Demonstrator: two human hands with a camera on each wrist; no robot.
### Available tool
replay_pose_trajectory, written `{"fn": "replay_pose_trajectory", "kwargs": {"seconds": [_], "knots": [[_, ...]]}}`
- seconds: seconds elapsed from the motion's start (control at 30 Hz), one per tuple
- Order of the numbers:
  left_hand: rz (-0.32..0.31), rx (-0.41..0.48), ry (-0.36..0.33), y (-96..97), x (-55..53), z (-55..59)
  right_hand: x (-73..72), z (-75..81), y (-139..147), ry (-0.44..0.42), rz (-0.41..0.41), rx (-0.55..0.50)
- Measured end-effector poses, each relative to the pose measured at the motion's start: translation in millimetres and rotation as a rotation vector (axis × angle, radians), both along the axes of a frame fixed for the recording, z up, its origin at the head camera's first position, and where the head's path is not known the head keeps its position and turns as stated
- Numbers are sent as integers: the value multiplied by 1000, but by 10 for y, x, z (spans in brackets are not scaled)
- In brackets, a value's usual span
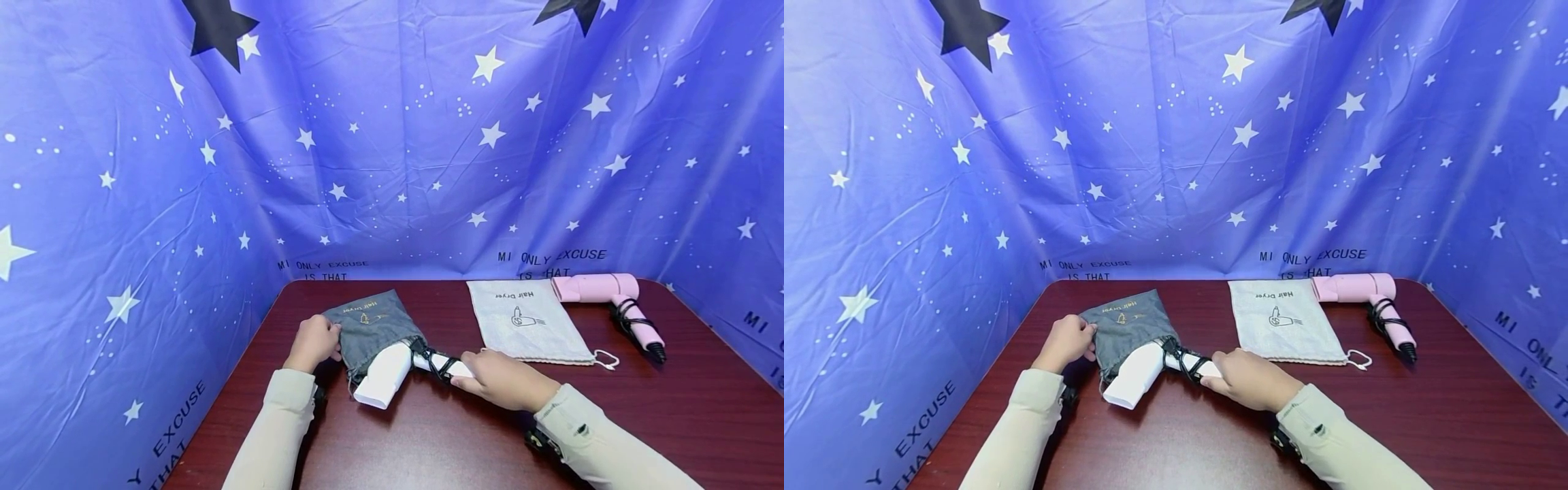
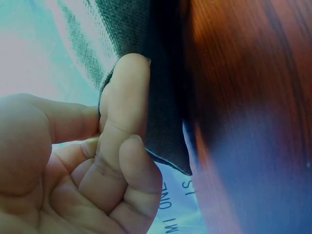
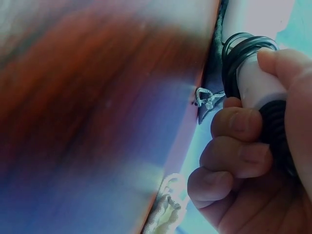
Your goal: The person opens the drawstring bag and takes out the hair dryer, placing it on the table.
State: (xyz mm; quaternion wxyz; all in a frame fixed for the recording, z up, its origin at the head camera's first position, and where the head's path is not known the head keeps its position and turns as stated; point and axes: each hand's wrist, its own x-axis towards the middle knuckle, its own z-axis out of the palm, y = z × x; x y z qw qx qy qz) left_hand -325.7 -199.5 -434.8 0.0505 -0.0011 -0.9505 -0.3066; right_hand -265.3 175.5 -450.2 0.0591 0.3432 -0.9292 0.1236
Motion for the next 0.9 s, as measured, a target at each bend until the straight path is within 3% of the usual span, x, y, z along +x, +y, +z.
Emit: {"fn": "replay_pose_trajectory", "kwargs": {"seconds": [0.9], "knots": [[2, 39, -8, -38, 36, 28, 137, 26, 72, 5, 39, -24]]}}
